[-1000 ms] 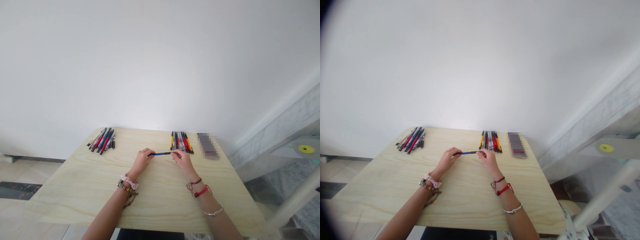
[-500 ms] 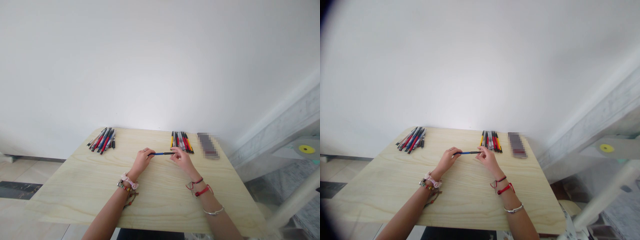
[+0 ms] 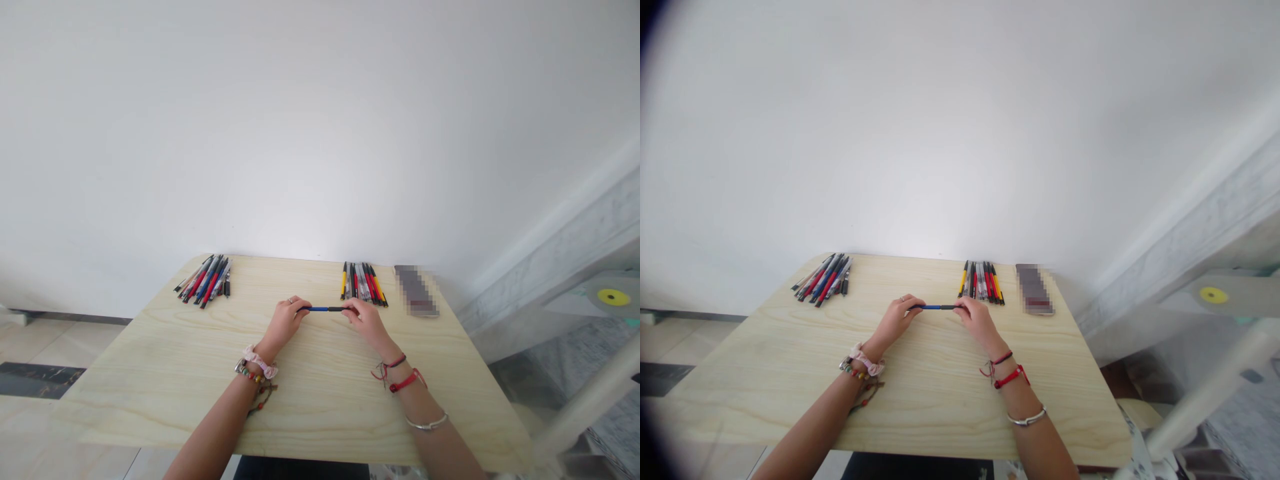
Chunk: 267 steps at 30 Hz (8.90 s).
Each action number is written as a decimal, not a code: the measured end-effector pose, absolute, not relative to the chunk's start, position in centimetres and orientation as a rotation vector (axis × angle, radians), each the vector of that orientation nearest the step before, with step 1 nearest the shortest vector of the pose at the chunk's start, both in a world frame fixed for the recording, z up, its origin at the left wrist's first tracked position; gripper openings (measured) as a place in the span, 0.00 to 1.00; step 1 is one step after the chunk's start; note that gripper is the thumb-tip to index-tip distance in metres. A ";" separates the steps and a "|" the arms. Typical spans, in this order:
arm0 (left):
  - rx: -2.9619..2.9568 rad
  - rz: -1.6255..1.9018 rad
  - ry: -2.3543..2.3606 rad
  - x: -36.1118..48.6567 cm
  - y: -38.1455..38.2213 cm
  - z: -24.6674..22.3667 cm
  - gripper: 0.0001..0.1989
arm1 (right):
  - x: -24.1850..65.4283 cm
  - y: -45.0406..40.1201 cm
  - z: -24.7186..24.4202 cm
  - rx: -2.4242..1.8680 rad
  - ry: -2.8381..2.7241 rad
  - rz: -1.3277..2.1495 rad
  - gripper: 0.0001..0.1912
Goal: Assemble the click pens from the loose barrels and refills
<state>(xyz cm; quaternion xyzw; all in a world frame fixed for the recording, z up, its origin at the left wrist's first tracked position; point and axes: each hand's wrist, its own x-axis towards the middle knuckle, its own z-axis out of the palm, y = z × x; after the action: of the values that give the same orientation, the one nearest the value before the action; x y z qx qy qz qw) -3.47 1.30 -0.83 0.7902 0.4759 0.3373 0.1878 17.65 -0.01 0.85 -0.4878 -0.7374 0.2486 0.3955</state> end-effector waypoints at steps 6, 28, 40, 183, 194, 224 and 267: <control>2.223 0.936 1.354 -3.4 1.3 -0.8 0.07 | 17.6 0.0 0.5 -1.302 -1.898 0.607 0.10; 2.184 0.895 1.327 -3.3 1.1 -0.6 0.07 | 17.8 0.3 -0.1 -1.413 -1.985 0.417 0.12; 2.152 0.839 1.263 -3.2 1.0 -0.2 0.07 | 17.7 0.2 0.3 -1.350 -2.023 0.388 0.12; 0.843 0.810 0.959 -3.1 1.1 -0.7 0.17 | 14.6 -2.4 0.7 -0.832 -2.433 0.545 0.09; 0.875 0.788 0.971 -3.2 1.0 -0.5 0.17 | 14.3 -2.5 0.5 -0.851 -2.391 0.492 0.09; 0.856 0.794 0.993 -3.0 1.0 -0.3 0.16 | 14.4 -2.5 0.6 -0.837 -2.418 0.504 0.08; 0.819 0.824 0.978 -2.9 1.2 -0.5 0.16 | 14.5 -2.5 0.8 -0.828 -2.419 0.552 0.10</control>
<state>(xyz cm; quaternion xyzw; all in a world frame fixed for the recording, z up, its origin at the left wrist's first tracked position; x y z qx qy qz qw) -2.93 1.15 -0.54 0.3715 0.4432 0.3735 0.7253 14.48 -2.52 0.79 -0.3058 -0.8929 0.2037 0.2601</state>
